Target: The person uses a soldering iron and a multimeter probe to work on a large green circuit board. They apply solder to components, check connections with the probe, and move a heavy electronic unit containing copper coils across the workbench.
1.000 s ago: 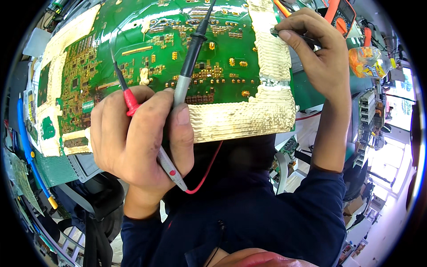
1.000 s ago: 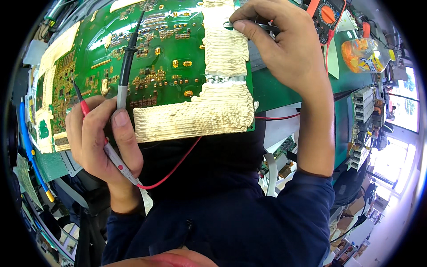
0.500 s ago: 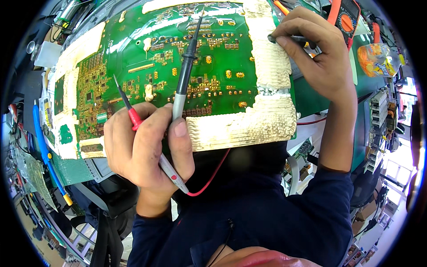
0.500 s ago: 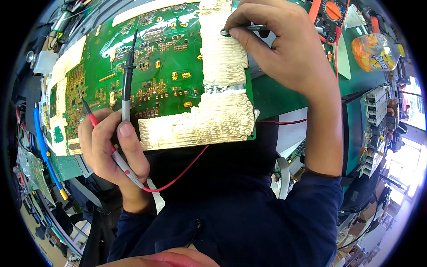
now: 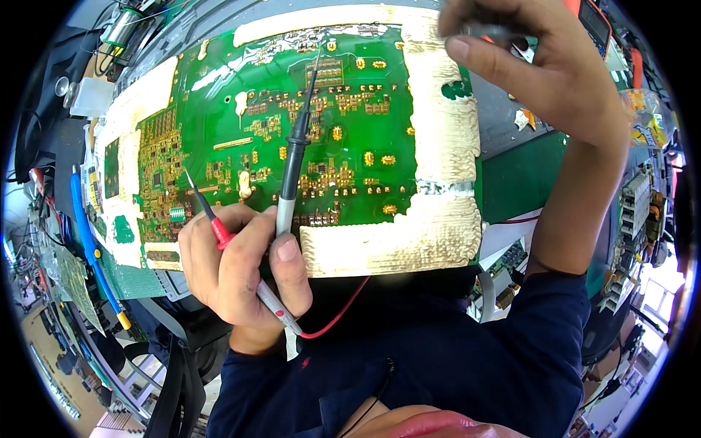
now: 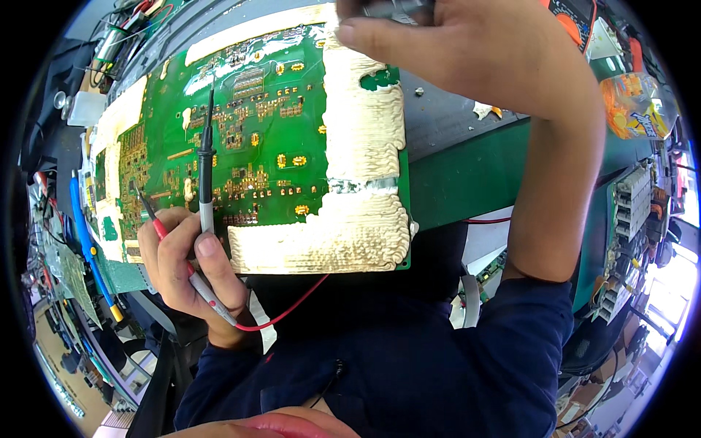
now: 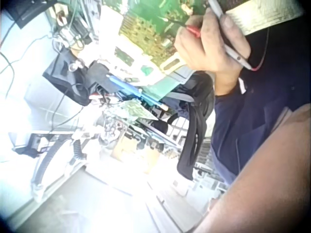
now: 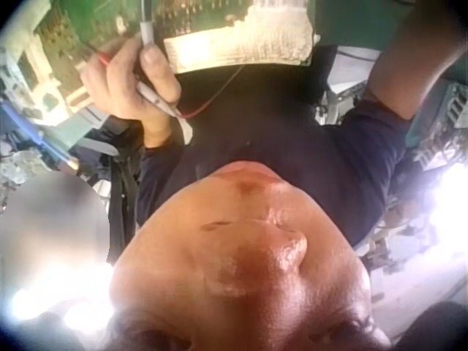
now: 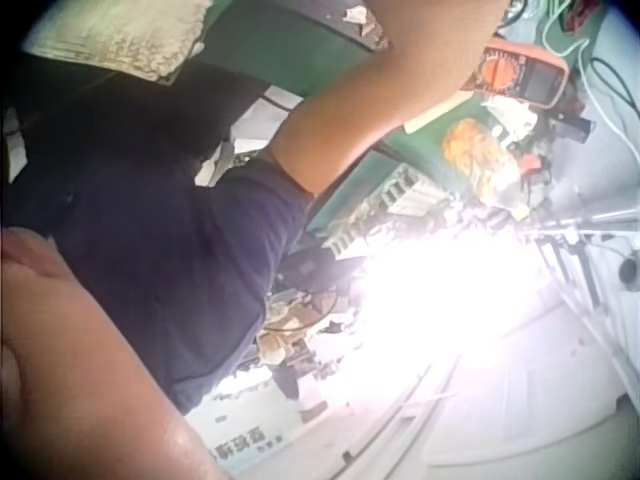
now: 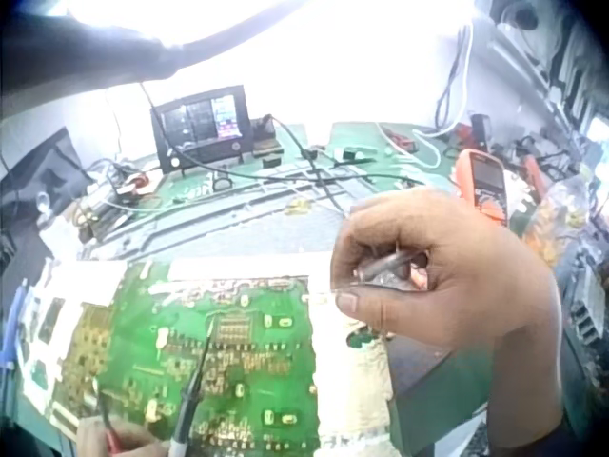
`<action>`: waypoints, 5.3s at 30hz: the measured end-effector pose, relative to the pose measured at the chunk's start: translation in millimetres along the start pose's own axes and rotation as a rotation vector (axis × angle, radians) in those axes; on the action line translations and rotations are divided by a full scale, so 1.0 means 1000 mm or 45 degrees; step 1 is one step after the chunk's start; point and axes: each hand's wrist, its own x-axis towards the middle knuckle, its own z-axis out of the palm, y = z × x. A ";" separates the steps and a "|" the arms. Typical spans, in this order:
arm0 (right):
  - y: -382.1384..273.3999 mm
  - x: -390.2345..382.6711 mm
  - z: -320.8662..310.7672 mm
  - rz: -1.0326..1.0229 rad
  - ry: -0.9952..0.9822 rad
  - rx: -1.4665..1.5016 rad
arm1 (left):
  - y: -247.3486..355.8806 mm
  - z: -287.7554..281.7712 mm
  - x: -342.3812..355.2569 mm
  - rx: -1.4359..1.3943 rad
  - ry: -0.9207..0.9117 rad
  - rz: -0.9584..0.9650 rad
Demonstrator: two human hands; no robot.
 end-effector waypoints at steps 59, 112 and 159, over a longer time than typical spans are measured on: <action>-0.002 -0.018 -0.011 0.126 -0.154 -0.017 | 0.002 0.009 -0.008 -0.009 0.094 -0.033; -0.003 -0.012 -0.003 0.197 -0.109 0.096 | -0.006 -0.003 -0.009 0.007 -0.058 0.040; 0.016 -0.012 0.009 -0.098 0.095 0.031 | -0.005 0.005 -0.006 0.004 0.034 0.060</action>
